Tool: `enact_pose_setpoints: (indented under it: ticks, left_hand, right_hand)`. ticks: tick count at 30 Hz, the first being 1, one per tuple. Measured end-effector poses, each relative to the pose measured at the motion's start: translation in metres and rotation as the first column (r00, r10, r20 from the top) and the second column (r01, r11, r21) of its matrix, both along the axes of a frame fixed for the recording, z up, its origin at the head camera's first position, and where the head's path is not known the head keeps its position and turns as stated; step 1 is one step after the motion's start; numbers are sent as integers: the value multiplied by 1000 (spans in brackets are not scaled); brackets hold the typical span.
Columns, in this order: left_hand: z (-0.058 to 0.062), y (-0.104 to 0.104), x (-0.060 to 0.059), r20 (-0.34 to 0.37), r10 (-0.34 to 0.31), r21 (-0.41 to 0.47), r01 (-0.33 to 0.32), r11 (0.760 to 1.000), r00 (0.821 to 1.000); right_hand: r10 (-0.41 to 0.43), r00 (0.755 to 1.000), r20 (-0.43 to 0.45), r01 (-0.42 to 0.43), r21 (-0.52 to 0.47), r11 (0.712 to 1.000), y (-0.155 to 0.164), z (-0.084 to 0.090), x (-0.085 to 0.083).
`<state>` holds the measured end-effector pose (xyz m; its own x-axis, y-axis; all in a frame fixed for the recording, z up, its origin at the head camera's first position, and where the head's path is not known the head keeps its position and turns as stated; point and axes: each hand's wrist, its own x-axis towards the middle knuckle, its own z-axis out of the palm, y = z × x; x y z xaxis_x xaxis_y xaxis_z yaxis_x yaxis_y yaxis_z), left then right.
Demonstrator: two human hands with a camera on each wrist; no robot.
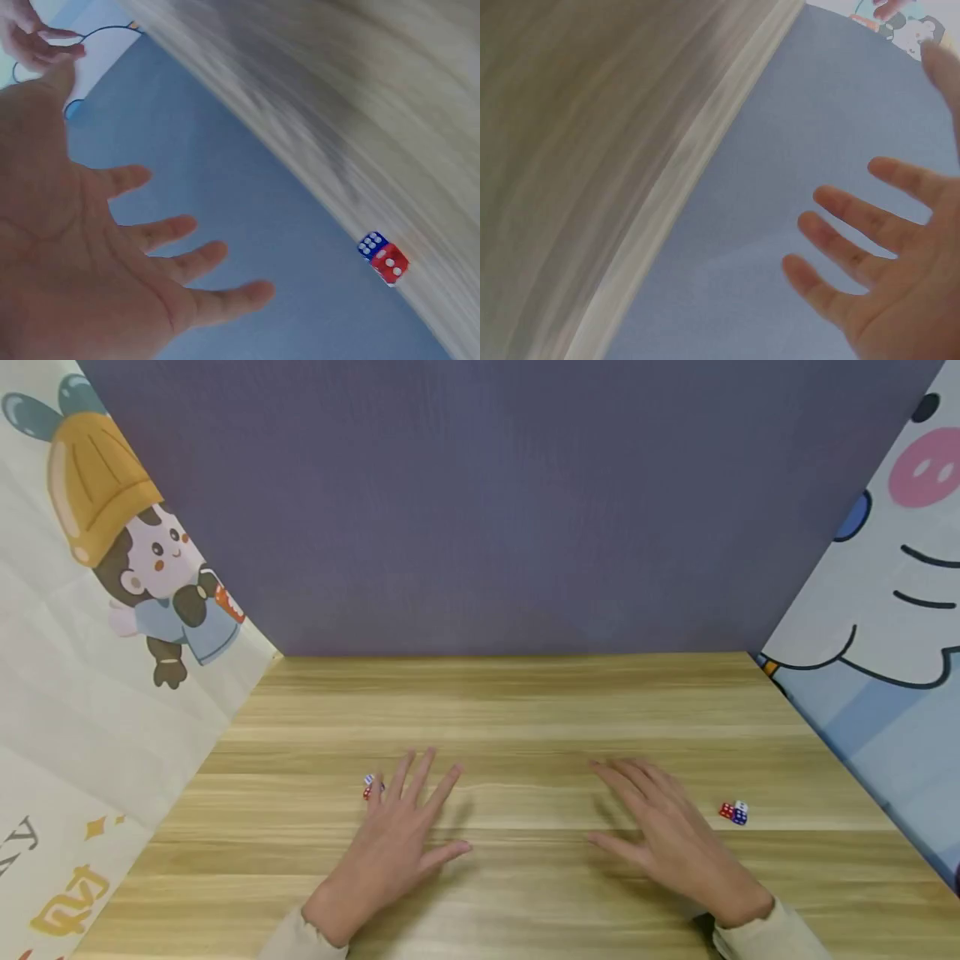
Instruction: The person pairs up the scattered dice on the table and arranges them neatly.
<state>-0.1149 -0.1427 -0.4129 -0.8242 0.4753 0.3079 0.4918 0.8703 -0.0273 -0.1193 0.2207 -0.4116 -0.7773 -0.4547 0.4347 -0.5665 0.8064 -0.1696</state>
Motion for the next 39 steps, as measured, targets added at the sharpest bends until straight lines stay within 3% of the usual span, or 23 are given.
enact_pose_setpoints:
  ticks: [4, 7, 12, 16, 21, 29, 35, 39]
  left_hand:
    - [12, -2, 1, 53, -34, 62, 31, 998, 998]
    - [24, -7, 4, 63, -28, 87, 23, 996, 998]
    - [37, -24, 9, 39, 31, 86, -34, 996, 999]
    - [40, -43, 8, 125, 92, 119, -107, 987, 988]
    - [40, -64, 2, 251, 164, 135, -202, 970, 954]
    - [28, -78, -16, 375, 160, 150, -229, 962, 913]
    - [18, -82, -26, 413, 120, 207, -222, 953, 903]
    - [14, -85, -30, 405, 116, 216, -219, 951, 907]
  right_hand:
    - [32, 999, -14, -33, -51, 998, -4, 2, -1]
    - [52, 998, 24, -50, -79, 996, -7, 2, -1]
    - [98, 991, 93, -89, -95, 991, -14, 2, -3]
    - [149, 982, 118, -136, -106, 985, -24, 3, -8]
    - [197, 964, 181, -173, -139, 975, -36, 4, -17]
    - [221, 943, 250, -191, -139, 972, -40, 3, -25]
    - [235, 906, 352, -197, -141, 970, -44, 2, -27]
    - [257, 904, 342, -224, -133, 965, -48, 0, -29]
